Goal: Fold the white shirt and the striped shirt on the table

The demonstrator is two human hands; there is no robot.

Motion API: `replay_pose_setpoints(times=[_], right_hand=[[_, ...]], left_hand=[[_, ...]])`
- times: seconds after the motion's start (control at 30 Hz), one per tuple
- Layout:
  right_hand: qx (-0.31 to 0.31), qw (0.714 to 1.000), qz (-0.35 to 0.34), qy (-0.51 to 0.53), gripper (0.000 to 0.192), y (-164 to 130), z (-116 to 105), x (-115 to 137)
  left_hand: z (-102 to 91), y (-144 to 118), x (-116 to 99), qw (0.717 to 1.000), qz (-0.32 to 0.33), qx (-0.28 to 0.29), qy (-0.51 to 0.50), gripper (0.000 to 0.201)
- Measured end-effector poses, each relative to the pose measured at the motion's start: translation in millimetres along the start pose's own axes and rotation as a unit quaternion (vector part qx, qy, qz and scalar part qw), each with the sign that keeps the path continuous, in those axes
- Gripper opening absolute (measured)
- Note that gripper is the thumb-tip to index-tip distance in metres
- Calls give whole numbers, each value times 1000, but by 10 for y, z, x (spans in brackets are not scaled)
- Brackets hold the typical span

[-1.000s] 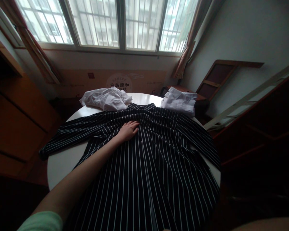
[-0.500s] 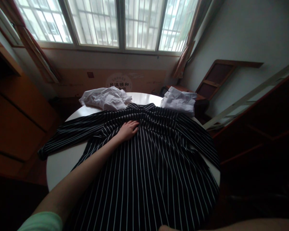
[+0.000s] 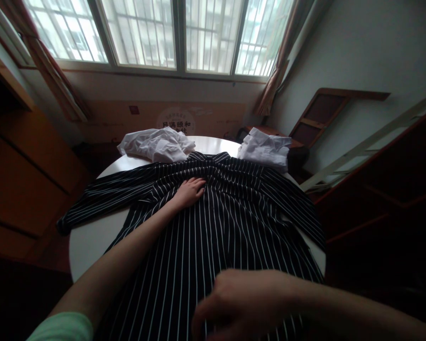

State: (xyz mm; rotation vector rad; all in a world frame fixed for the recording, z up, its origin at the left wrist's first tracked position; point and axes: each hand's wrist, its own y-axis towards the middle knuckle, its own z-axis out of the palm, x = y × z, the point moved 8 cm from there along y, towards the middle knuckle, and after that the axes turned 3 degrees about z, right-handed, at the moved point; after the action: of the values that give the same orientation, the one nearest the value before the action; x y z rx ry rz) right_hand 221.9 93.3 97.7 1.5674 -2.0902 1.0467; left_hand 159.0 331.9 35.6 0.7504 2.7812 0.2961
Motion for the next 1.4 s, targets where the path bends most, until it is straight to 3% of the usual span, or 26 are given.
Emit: replay_pose_setpoints(times=[0.1,0.17,0.23,0.33,0.47,0.6,0.8,0.93,1.1,1.4], right_hand=[[-191,977,74,62,23,49,-604,-595],[-313,934,157,74,20,22,-901,-1087],[-386,890,237,59,18,-12,-1049,-1497],[-425,849,314,-12,20,-21,-1080,-1804],[-447,811,365,-94,29,-47,-1003,-1831],[-418,814,387,-110,32,-42,-967,-1810],[-378,814,428,-106,35,0,-991,-1775],[-379,802,448,-108,43,15,-947,-1666],[-388,810,419,-137,44,43,-890,-1528],[-402,800,423,-142,24,1,-877,-1575]], left_hand=[[11,-3,6,1000,1,-3,3,41],[26,1,13,1000,1,-3,5,41],[34,8,12,1000,4,-6,6,40],[-14,7,-19,999,16,-28,9,37],[-158,-34,-185,993,93,-69,21,23],[-187,-62,-323,989,132,-36,56,17],[-218,-185,-457,995,42,-35,83,10],[-240,-354,-461,997,-1,-80,10,17],[-303,-437,-358,989,-21,-126,-79,17],[-276,-448,-547,993,43,-75,-85,11]])
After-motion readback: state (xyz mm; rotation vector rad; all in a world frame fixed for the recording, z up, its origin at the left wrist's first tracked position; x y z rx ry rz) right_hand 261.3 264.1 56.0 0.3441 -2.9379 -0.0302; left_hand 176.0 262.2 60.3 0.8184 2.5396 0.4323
